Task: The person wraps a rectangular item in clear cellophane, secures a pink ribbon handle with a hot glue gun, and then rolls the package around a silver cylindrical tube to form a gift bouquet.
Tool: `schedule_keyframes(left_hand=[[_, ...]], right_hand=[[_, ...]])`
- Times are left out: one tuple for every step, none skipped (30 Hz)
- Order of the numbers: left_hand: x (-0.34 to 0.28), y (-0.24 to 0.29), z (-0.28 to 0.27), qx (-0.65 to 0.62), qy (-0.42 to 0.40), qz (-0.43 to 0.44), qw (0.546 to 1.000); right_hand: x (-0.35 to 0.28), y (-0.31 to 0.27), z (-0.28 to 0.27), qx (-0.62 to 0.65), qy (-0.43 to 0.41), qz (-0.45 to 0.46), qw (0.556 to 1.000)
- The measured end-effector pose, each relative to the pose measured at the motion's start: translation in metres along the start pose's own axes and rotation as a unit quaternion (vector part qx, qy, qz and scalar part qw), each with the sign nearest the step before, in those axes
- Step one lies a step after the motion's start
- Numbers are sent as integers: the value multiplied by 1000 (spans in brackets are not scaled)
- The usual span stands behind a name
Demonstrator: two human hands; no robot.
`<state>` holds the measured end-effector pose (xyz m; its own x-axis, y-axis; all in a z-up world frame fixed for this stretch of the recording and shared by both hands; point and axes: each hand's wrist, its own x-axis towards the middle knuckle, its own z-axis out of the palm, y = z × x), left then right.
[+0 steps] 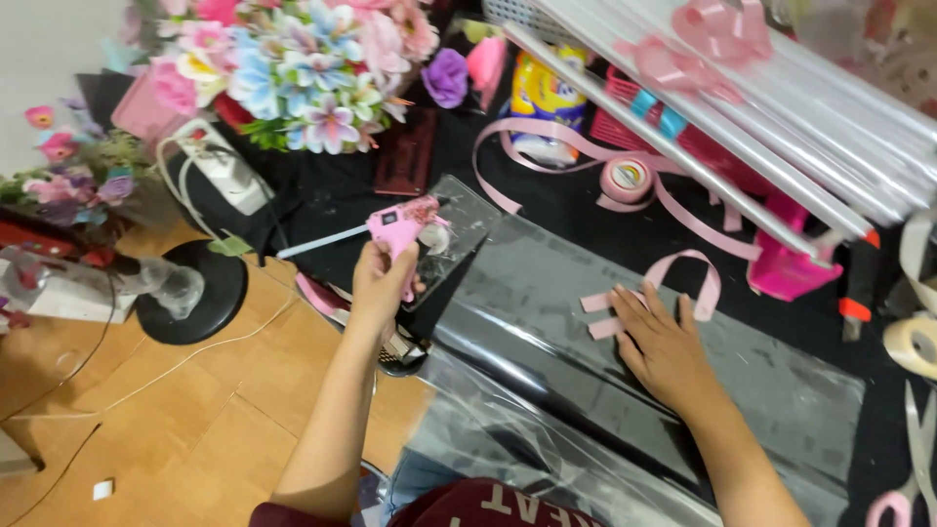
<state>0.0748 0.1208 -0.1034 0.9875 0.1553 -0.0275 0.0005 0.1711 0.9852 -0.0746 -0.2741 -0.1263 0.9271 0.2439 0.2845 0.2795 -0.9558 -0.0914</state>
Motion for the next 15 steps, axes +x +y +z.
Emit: schedule_keyframes(left_hand=[[7,-5,-5,51,19,-2,999],[10,-7,-7,49,24,2,999],[12,-9,-8,111,38,6,993],[15,-11,-9,172,51,9,984],[14,-1,-7,171,53,12,984],[11,9,-5,238,50,26,970],[8,19,-3,305,47,40,950],[8,23,-1,304,46,39,951],[7,26,2,340,52,43,938],[7,31,4,376,57,47,924],[7,29,5,375,56,46,924],[6,26,5,407,59,55,910],[5,23,5,438,63,65,894],[6,21,5,439,59,64,894],[6,19,5,445,61,65,891]], right_hand=[[-1,2,1,-3,1,1,1000],[0,1,1,-3,3,-4,1000],[0,1,0,-3,-6,3,1000],[-1,1,1,-3,-14,14,1000],[1,2,2,-4,-13,11,1000],[0,2,1,-6,-20,14,1000],[0,2,1,-8,-28,18,999],[0,2,1,-9,-29,19,999],[0,1,1,-7,-34,23,999],[0,1,0,-5,-39,28,999],[2,1,-1,-7,-40,29,999],[2,1,-1,0,-43,29,999],[2,1,-2,7,-45,28,999],[2,0,-5,6,-47,31,998],[3,-1,-8,19,-63,38,997]])
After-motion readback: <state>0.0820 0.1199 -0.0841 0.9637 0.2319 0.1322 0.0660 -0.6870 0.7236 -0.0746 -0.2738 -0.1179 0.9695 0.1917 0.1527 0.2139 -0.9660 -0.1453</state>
